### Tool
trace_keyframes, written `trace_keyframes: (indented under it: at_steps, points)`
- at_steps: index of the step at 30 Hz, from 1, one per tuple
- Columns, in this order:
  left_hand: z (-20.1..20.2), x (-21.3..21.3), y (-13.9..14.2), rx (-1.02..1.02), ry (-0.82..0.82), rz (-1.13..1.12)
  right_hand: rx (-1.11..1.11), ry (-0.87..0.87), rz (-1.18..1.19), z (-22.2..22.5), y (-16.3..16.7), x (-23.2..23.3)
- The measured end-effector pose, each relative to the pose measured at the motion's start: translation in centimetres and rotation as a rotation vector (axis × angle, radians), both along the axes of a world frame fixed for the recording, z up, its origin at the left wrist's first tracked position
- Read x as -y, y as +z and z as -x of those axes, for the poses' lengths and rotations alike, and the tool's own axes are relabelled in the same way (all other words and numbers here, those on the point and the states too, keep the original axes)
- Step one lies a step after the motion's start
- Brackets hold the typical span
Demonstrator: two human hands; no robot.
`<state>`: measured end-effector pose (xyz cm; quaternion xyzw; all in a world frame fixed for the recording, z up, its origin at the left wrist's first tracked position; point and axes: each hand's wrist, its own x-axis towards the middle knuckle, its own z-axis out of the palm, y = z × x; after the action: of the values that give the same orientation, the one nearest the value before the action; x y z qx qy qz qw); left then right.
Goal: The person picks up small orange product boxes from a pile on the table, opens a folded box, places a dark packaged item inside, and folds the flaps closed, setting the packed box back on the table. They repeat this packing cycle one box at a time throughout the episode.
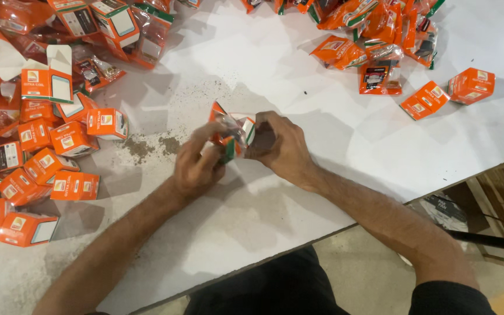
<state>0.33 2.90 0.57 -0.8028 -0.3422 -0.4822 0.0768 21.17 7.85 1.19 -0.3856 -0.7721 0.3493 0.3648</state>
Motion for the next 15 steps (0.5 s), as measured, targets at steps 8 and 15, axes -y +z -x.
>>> trace_keyframes:
  at_steps: [8,15]
  points:
    - [0.3,0.2,-1.1,0.144,0.112,0.114,0.178,0.065,-0.325,0.2,1.5,0.4]
    - [2.4,-0.1,-0.3,-0.404,-0.095,-0.087,0.185,0.122,-0.221,-0.4,1.1,0.1]
